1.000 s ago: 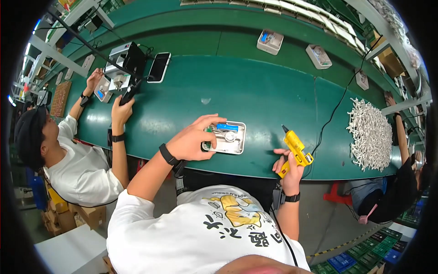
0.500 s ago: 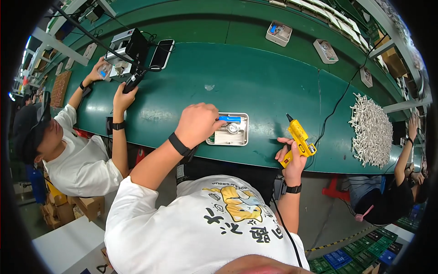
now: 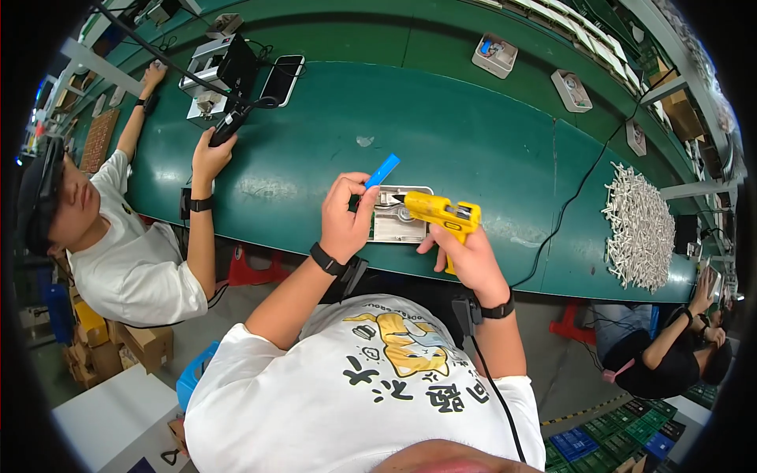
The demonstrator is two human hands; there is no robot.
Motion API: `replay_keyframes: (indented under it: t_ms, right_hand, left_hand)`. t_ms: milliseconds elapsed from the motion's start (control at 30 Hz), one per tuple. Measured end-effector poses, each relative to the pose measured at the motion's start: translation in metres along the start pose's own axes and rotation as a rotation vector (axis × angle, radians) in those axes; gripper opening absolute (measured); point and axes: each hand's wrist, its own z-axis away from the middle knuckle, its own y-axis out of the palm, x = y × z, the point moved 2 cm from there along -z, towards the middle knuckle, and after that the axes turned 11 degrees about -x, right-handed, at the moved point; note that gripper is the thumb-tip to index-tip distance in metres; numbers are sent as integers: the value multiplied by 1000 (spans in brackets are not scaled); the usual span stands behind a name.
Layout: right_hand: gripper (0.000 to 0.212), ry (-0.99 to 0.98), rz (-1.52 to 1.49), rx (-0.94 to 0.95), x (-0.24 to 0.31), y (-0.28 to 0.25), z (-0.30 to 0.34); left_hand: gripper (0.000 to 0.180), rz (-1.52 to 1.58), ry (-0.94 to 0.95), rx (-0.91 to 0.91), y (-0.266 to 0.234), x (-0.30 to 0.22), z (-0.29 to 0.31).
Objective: The person picks up a battery and places it into a plastic housing, then applies adhesive using a glue gun. They set the housing aside and repeat the process with a new housing and battery.
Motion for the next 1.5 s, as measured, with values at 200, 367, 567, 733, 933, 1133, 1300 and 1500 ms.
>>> replay_keyframes:
  t_ms: [200,367,567,733,933,1133,1300,1500]
  right_hand:
    - [29,71,210,-6,11,21,-14]
    - [28,118,271,13,13,19,-8]
    - [27,172,186,-8,11,5,0]
    - [26,79,87,-128,10,-16,10]
    - [25,111,155,-186,0,-22,12]
    - [22,124,161,-220,-2,-24,14]
    - [20,123,126,-186,-2,-26,16]
    - [21,143,102,-168,-3,-31,19]
  left_hand:
    - [20,-29,104,6,-2,-2,1]
    - [20,-35,80,34,-2,-13,1]
    - [21,-54,116,17,-4,-10,2]
    - [23,-40,126,34,-1,-21,6]
    - [25,-59,249,47,0,-12,3]
    - [23,2,13,73,2,-12,7]
    - [22,-94,154,138,1,-17,1]
    - [21,-120,206,232,0,-15,-2]
